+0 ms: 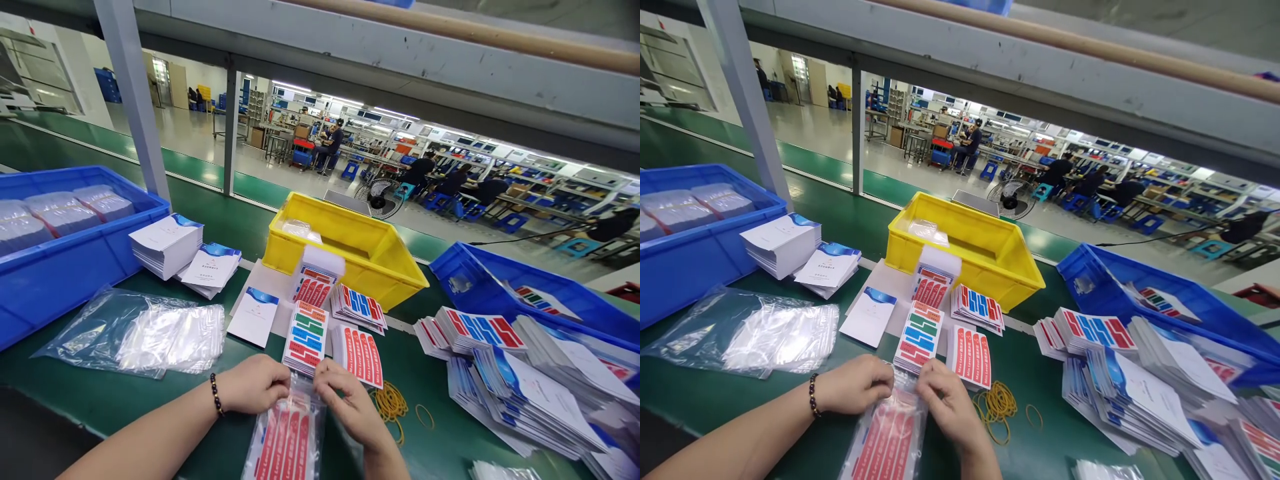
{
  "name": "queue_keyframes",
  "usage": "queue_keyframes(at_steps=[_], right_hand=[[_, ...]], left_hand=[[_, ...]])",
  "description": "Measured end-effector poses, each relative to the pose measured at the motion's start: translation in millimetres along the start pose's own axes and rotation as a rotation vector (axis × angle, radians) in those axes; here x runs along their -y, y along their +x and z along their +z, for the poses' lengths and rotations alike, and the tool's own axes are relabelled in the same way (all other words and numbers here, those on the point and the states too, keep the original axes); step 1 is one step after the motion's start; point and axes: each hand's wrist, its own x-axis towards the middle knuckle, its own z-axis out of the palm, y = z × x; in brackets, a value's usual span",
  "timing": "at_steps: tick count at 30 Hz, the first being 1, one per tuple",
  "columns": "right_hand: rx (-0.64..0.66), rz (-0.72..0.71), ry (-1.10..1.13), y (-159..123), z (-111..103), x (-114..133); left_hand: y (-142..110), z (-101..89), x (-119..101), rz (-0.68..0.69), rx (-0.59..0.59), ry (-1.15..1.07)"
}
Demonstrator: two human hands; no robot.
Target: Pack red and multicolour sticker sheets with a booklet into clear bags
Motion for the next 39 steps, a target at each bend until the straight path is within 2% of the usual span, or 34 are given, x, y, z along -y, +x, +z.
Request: queue_keyframes(at_steps=[2,4,8,12,14,17,19,21,24,25,26,28,30,32,34,36,38,39], right_hand=[[-0.151,-0.034,-0.046,7.0,8.6,-1.9],[-0.227,-0.104,-0.144,19.0,20.6,-1.1],[-0.113,-0.273,-0.418,55.1,48.2,5.4],[0.005,-0.238,-0.734,89.2,73.8,6.6],[0.033,-0.230,-0.834,98.6,83.9,4.7],[0.044,-0.262,-0.861,103.2,90.1,1.4],[0.037,-0.294,-0.860,101.9,85.0,0.1],[-0.003,-0.308,-0.862,97.7,71.2,0.7],[-0.131,-0.311,-0.840,82.9,39.0,9.5],[-0.204,-0.329,-0.788,75.2,27.5,15.5],[-0.224,-0.338,-0.737,66.5,16.9,22.9],[-0.165,-0.352,-0.647,46.7,-0.3,40.8],[-0.039,-0.319,-0.578,26.8,-11.1,58.6],[0.083,-0.272,-0.492,10.4,-16.9,69.8],[0.092,-0.245,-0.376,1.4,-20.4,69.5],[-0.073,-0.185,-0.320,2.9,-22.9,57.3],[-0.305,-0.039,-0.404,15.5,-24.4,36.9],[-0.325,0.026,-0.483,25.1,-24.7,25.6]], left_hand=[[-1.0,4.1,-0.8,0.003,0.079,-0.083],[-2.4,8.6,-1.8,-0.005,0.175,-0.164],[-4.8,14.9,-0.9,0.016,0.324,-0.231],[-4.7,17.4,4.4,0.026,0.458,-0.351],[-3.9,18.1,7.1,0.028,0.477,-0.399],[-3.6,19.4,9.4,0.050,0.447,-0.437],[-3.9,20.7,9.6,0.071,0.416,-0.495],[-3.9,22.5,9.8,0.078,0.375,-0.626],[-1.4,24.9,11.6,0.023,0.263,-0.962],[0.1,25.3,12.6,-0.010,0.223,-1.095],[1.8,25.5,13.8,-0.042,0.181,-1.226],[4.9,25.8,15.9,-0.095,0.099,-1.459],[6.6,26.8,17.3,-0.143,0.063,-1.614],[6.4,29.1,17.4,-0.182,0.074,-1.681],[4.3,31.7,16.1,-0.202,0.123,-1.667],[1.1,33.0,13.6,-0.213,0.175,-1.610],[-2.4,31.8,10.3,-0.216,0.271,-1.528],[-3.9,30.3,8.7,-0.213,0.316,-1.479]])
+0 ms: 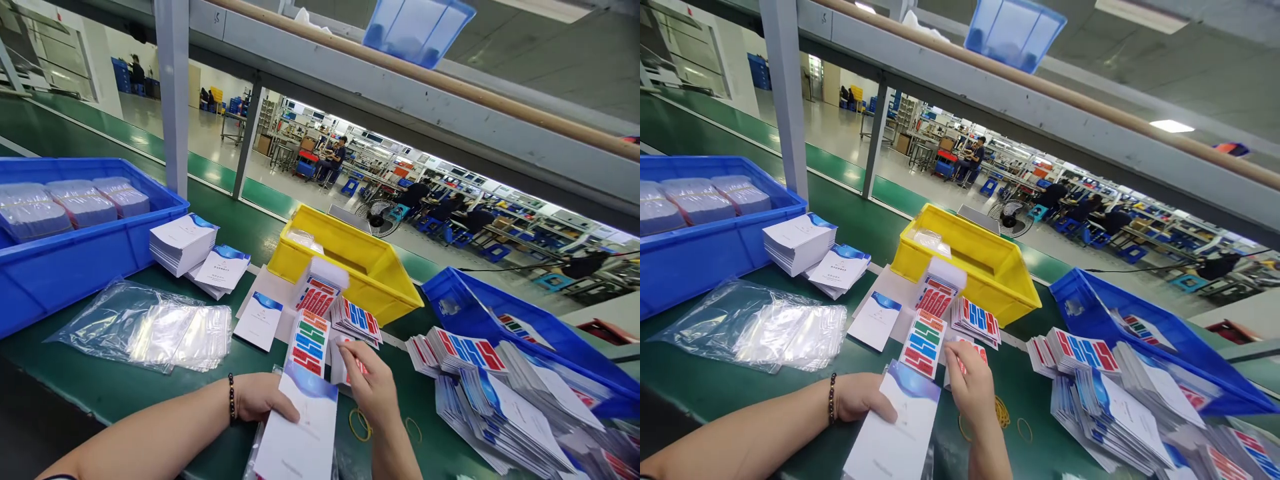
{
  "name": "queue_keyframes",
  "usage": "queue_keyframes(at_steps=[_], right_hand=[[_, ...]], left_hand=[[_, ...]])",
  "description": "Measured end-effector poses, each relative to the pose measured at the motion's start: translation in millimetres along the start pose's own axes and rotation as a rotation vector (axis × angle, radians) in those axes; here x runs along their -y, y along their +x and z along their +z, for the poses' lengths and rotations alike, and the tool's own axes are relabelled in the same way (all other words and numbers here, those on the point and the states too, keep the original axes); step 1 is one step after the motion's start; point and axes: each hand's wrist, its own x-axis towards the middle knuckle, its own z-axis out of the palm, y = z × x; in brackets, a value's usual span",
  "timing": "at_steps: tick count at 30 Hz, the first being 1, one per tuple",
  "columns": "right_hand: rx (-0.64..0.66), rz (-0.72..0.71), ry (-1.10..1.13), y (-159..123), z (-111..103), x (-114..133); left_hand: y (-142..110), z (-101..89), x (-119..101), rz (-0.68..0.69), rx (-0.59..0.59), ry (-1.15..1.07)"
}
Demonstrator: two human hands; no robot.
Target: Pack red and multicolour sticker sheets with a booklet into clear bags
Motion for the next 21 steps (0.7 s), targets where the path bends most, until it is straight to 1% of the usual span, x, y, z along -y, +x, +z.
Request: queue_keyframes(at_steps=[2,4,6,10,12,15,18,21], right_hand=[[0.096,0.082,-0.225,19.4,16.5,-16.4],[0.124,0.124,-0.294,37.4,30.7,-28.6],[0.136,0.168,-0.336,50.2,40.2,-36.8],[0.145,0.245,-0.371,58.9,45.8,-46.3],[0.124,0.269,-0.352,57.9,45.4,-49.1],[0.067,0.294,-0.269,53.7,44.4,-51.2],[0.005,0.313,-0.114,47.8,40.1,-51.9],[-0.096,0.349,0.082,40.5,27.2,-54.1]], left_hand=[[-3.1,2.4,-2.9,-0.042,0.029,0.092],[-4.6,2.8,-5.1,-0.056,0.016,0.149],[-4.0,1.1,-4.7,-0.052,-0.002,0.156],[1.9,-5.5,3.1,-0.035,-0.078,0.086],[4.9,-7.8,7.5,-0.045,-0.118,0.058],[7.4,-9.1,11.4,-0.060,-0.146,0.030],[8.6,-9.8,12.8,-0.053,-0.131,-0.023],[10.3,-11.2,14.3,-0.045,-0.123,-0.084]])
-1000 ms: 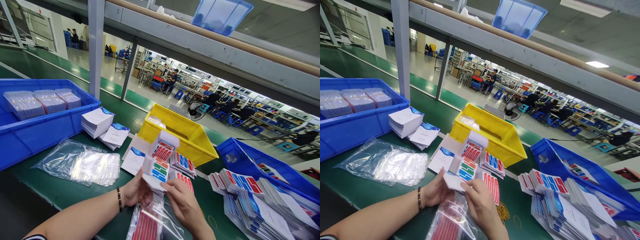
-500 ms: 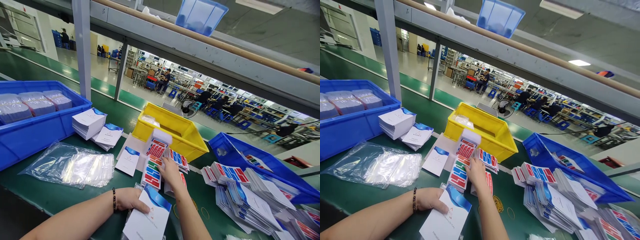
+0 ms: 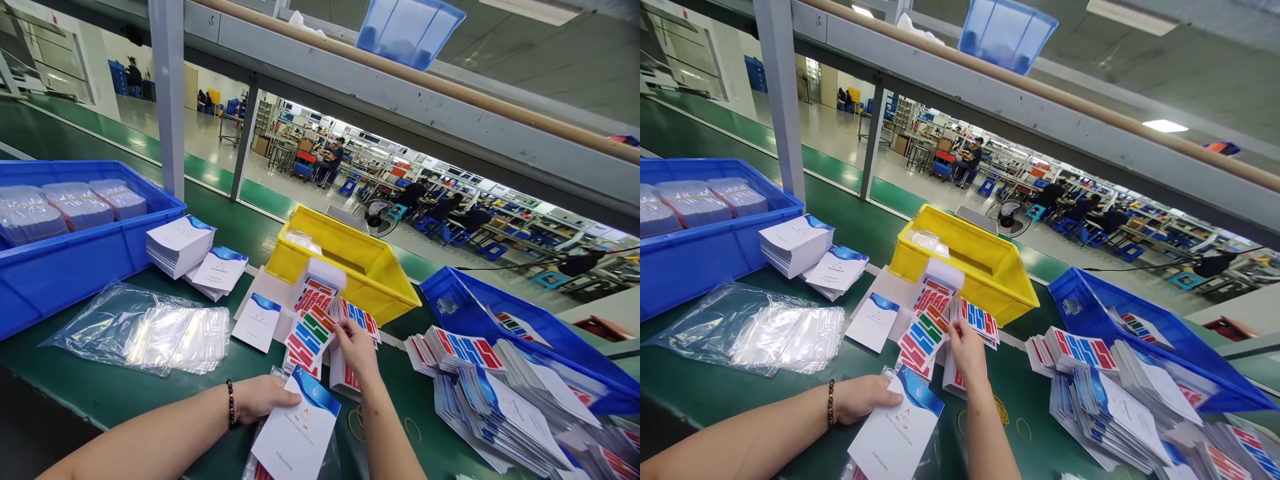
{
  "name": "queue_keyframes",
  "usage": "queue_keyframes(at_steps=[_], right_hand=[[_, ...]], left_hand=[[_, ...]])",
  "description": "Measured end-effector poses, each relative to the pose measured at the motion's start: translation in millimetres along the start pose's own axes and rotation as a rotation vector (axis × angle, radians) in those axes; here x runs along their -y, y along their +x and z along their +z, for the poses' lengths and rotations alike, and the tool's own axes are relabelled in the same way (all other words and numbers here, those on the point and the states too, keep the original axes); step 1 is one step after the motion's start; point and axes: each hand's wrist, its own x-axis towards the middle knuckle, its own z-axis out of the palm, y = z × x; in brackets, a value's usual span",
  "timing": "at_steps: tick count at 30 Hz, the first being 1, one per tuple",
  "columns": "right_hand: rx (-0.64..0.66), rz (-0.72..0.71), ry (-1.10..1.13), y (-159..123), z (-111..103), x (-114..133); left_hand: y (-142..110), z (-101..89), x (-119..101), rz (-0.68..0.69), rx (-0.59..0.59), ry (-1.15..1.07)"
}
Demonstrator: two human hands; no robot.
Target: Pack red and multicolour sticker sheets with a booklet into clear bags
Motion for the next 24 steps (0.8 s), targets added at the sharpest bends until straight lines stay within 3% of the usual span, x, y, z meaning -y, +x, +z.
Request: queue_keyframes(at_steps=[5,7,10,13,24], right_hand=[[-0.200,0.112,0.296,-16.0,-31.5,-7.0],[-0.142,0.189,0.437,-28.8,-36.7,-5.6],[0.091,0.319,0.634,-51.9,-31.9,3.4],[0.230,0.352,0.632,-70.7,-19.1,15.3],[0.243,0.352,0.598,-87.1,3.8,13.3]], left_hand=[[2.5,2.0,-0.6,0.024,-0.066,-0.097],[2.2,5.5,-3.2,0.028,-0.050,-0.162],[1.3,11.4,-8.3,0.053,-0.032,-0.242],[0.5,15.1,-12.7,0.092,-0.065,-0.220],[1.7,17.6,-15.4,0.123,-0.146,-0.103]])
